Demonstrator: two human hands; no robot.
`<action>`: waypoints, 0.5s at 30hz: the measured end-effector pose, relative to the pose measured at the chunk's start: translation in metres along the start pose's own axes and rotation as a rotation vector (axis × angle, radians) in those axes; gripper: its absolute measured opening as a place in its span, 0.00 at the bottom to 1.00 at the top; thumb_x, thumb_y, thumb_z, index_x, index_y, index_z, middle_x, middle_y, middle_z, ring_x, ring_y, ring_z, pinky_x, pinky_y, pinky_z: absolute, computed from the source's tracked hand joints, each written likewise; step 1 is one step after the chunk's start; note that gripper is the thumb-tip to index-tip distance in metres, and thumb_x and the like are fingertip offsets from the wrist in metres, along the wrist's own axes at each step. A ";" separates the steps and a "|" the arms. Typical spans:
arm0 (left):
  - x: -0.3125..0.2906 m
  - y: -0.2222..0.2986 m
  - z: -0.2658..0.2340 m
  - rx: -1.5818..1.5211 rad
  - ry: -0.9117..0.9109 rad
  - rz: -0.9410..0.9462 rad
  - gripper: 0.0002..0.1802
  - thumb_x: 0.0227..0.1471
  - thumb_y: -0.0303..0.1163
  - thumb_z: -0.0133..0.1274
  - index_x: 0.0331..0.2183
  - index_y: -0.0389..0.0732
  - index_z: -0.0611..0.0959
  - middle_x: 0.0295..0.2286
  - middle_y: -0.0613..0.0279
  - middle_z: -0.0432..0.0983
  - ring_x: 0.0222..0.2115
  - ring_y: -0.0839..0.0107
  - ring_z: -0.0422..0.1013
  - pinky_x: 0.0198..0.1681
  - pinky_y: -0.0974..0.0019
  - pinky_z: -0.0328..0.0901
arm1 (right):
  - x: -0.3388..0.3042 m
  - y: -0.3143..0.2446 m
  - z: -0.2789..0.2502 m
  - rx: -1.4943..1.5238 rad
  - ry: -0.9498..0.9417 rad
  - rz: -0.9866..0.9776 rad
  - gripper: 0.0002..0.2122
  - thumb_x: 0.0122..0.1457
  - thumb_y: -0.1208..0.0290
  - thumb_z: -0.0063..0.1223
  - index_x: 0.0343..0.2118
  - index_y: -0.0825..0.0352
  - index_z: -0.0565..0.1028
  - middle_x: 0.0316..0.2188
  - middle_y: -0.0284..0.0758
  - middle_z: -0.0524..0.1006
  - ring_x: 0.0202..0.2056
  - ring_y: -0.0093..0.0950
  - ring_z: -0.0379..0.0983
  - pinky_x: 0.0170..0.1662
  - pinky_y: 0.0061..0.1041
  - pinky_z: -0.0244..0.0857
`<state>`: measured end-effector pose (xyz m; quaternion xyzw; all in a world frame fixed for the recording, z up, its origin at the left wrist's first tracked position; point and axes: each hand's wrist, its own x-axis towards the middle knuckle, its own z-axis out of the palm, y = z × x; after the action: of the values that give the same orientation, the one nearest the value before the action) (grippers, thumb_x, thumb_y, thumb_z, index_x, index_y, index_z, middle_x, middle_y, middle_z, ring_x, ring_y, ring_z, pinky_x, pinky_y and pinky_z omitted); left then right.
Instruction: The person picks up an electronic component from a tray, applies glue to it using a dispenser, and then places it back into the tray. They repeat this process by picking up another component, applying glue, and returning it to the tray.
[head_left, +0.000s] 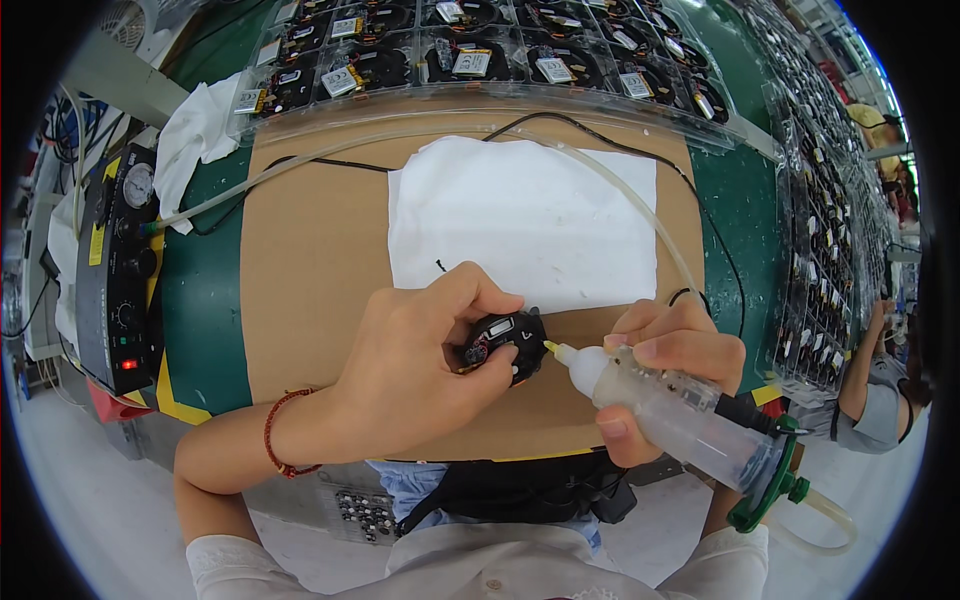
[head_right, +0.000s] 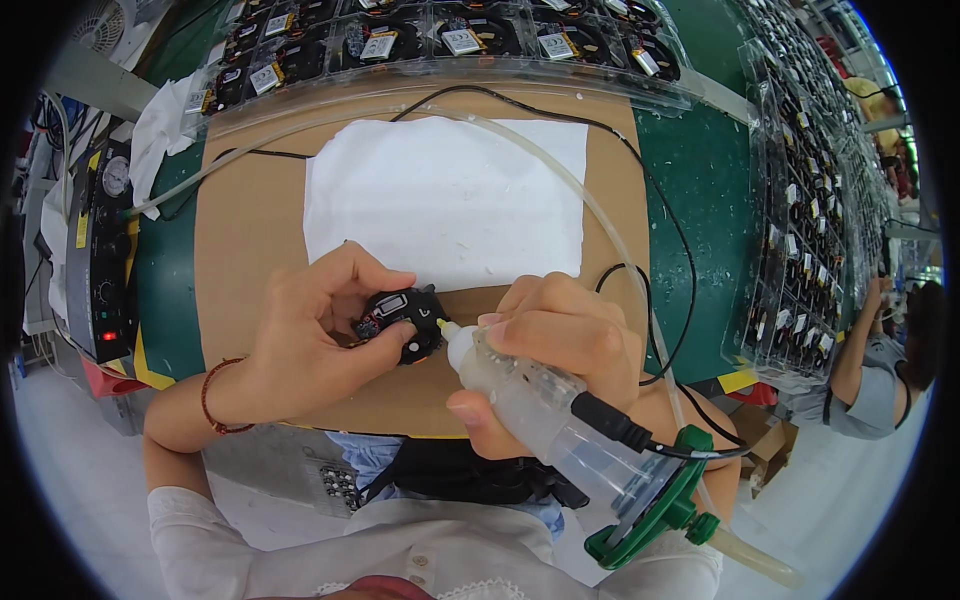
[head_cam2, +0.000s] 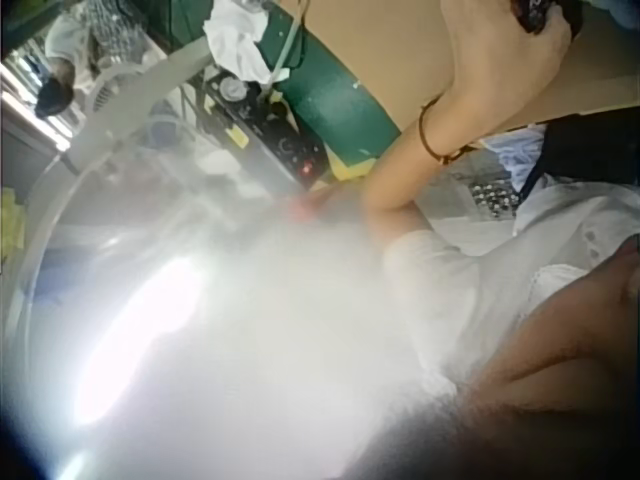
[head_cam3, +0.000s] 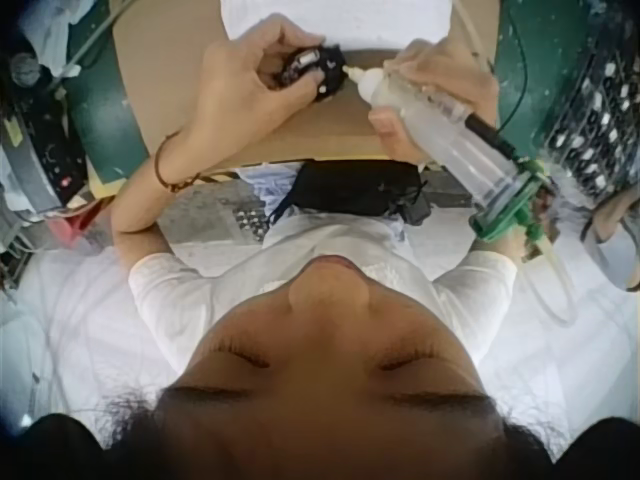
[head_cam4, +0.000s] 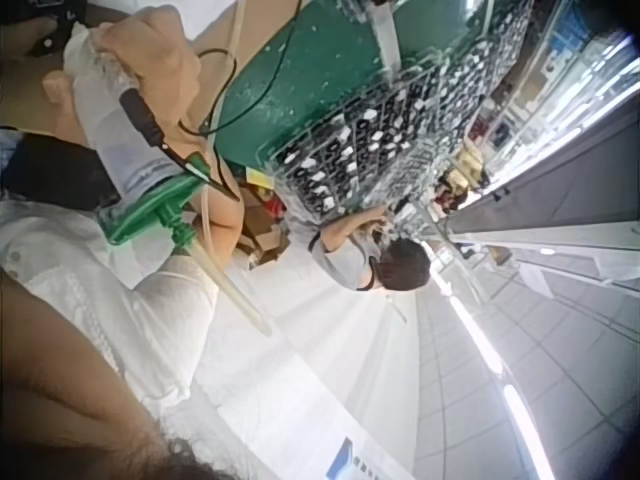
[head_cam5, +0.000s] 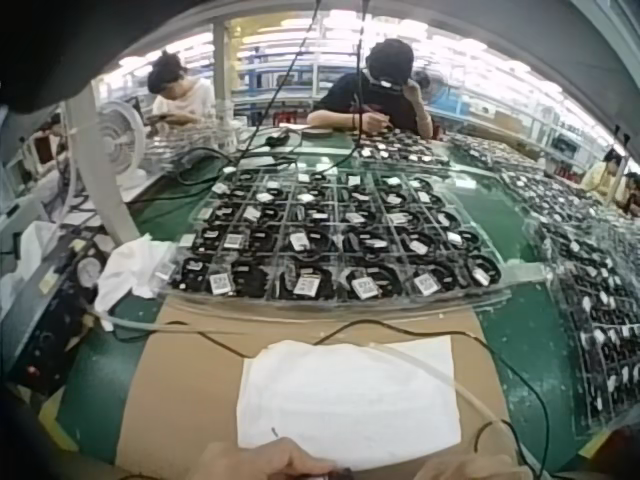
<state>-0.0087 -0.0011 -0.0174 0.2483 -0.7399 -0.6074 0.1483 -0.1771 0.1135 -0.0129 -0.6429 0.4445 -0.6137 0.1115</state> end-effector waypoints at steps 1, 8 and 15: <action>0.000 0.000 0.000 0.001 0.001 0.000 0.12 0.38 0.22 0.55 0.30 0.33 0.72 0.17 0.55 0.74 0.12 0.72 0.69 0.16 0.73 0.62 | 0.001 -0.001 0.001 0.001 0.000 -0.001 0.21 0.40 0.71 0.65 0.34 0.72 0.65 0.20 0.40 0.67 0.16 0.27 0.64 0.20 0.23 0.63; -0.001 -0.001 0.001 0.000 0.012 0.017 0.13 0.38 0.22 0.55 0.30 0.33 0.72 0.19 0.55 0.75 0.13 0.71 0.71 0.17 0.72 0.63 | 0.002 -0.002 -0.001 0.009 -0.051 0.008 0.22 0.40 0.72 0.65 0.35 0.72 0.64 0.20 0.39 0.67 0.17 0.26 0.64 0.22 0.22 0.64; 0.001 -0.002 0.002 -0.019 0.013 0.032 0.13 0.38 0.22 0.54 0.31 0.32 0.72 0.20 0.54 0.75 0.14 0.71 0.71 0.17 0.72 0.63 | 0.001 -0.003 -0.001 0.002 -0.027 0.032 0.22 0.40 0.72 0.65 0.35 0.72 0.64 0.20 0.39 0.66 0.18 0.26 0.64 0.22 0.23 0.64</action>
<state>-0.0096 -0.0003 -0.0198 0.2391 -0.7371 -0.6101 0.1652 -0.1768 0.1147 -0.0104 -0.6438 0.4526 -0.6035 0.1281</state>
